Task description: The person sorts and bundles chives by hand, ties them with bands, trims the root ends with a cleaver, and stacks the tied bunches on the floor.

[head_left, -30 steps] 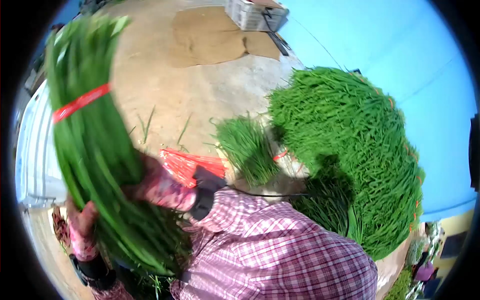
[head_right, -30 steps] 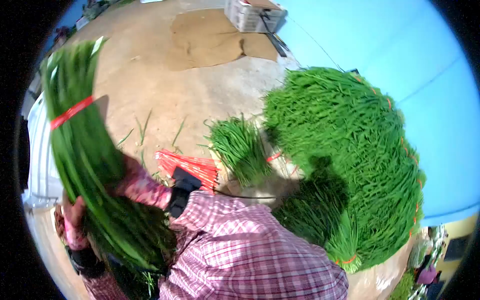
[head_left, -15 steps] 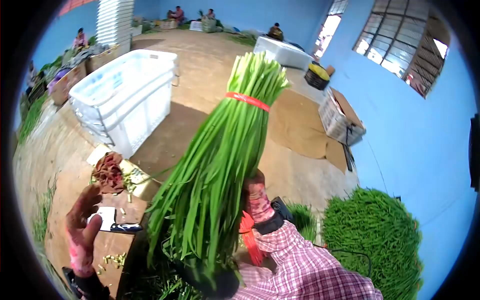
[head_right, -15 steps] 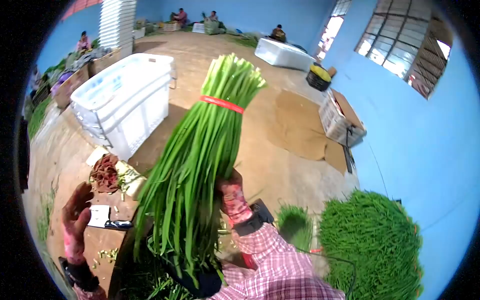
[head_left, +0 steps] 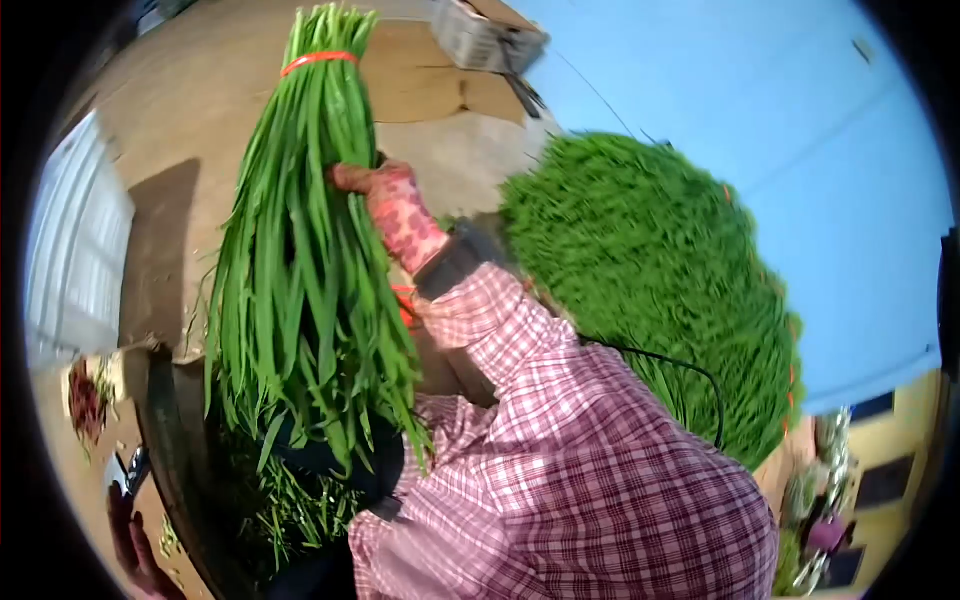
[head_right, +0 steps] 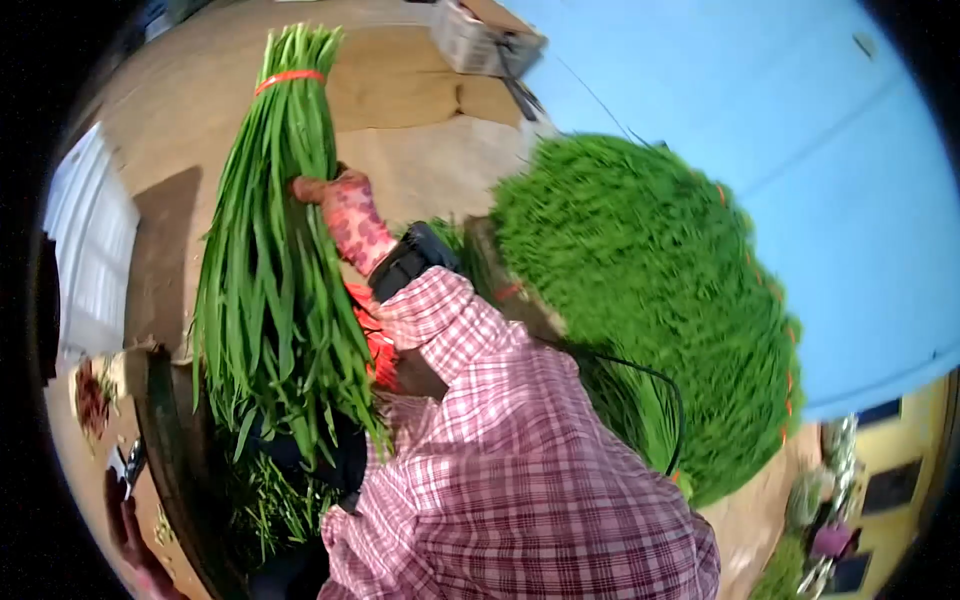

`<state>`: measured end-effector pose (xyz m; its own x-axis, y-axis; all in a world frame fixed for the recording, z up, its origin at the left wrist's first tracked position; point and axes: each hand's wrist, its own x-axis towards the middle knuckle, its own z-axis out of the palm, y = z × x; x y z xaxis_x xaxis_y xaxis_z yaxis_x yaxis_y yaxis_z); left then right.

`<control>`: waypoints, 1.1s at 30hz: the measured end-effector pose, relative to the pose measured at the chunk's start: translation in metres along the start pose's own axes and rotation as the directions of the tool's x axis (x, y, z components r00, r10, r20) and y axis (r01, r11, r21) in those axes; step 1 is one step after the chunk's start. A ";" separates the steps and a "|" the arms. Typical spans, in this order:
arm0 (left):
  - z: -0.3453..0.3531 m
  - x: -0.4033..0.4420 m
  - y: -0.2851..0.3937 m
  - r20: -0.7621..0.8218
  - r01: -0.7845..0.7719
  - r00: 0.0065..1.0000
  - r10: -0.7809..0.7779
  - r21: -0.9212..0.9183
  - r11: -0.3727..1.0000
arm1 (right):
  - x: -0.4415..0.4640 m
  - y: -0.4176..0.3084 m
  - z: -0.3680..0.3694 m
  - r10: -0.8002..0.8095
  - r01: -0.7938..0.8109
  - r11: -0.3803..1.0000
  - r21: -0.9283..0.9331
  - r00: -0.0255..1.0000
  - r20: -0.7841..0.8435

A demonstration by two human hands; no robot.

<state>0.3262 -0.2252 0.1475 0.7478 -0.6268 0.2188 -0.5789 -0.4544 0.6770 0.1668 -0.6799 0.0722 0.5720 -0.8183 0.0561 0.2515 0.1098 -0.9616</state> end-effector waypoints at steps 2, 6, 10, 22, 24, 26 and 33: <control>0.035 0.011 0.009 0.054 0.112 0.993 -0.103 -0.206 0.972 | -0.015 -0.020 -0.076 -0.084 0.091 0.995 0.034 0.984 -0.158; 0.075 0.065 -0.081 0.193 0.143 0.977 -0.089 -0.288 0.947 | -0.100 -0.093 -0.205 -0.298 0.171 0.912 -0.374 0.901 -0.316; 0.077 0.114 -0.140 0.257 0.162 0.962 -0.092 -0.266 0.950 | -0.189 -0.189 -0.326 -0.113 0.155 0.988 0.014 0.778 -0.618; 0.017 0.116 -0.203 0.230 0.334 0.933 -0.277 -0.270 0.903 | -0.296 -0.133 -0.757 -0.722 -0.841 0.081 -0.535 0.321 -0.613; -0.020 0.105 -0.276 0.236 0.398 0.914 -0.329 -0.372 0.838 | -0.297 -0.132 -0.781 -0.720 -0.847 -0.020 -0.531 0.381 -0.581; -0.053 0.077 -0.316 0.198 0.415 0.910 -0.365 -0.396 0.819 | -0.280 -0.136 -0.795 -0.730 -0.841 -0.177 -0.511 0.460 -0.505; -0.102 -0.049 -0.392 0.105 0.541 0.817 -0.568 -0.484 0.688 | -0.221 -0.179 -0.601 -0.522 -0.702 -0.618 -0.353 0.703 -0.483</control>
<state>0.5499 0.0476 -0.0572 0.9053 -0.3200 -0.2793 0.1631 -0.3453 0.9242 -0.4743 -0.8579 0.0708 -0.1065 -0.9049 0.4120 -0.8330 0.3075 0.4599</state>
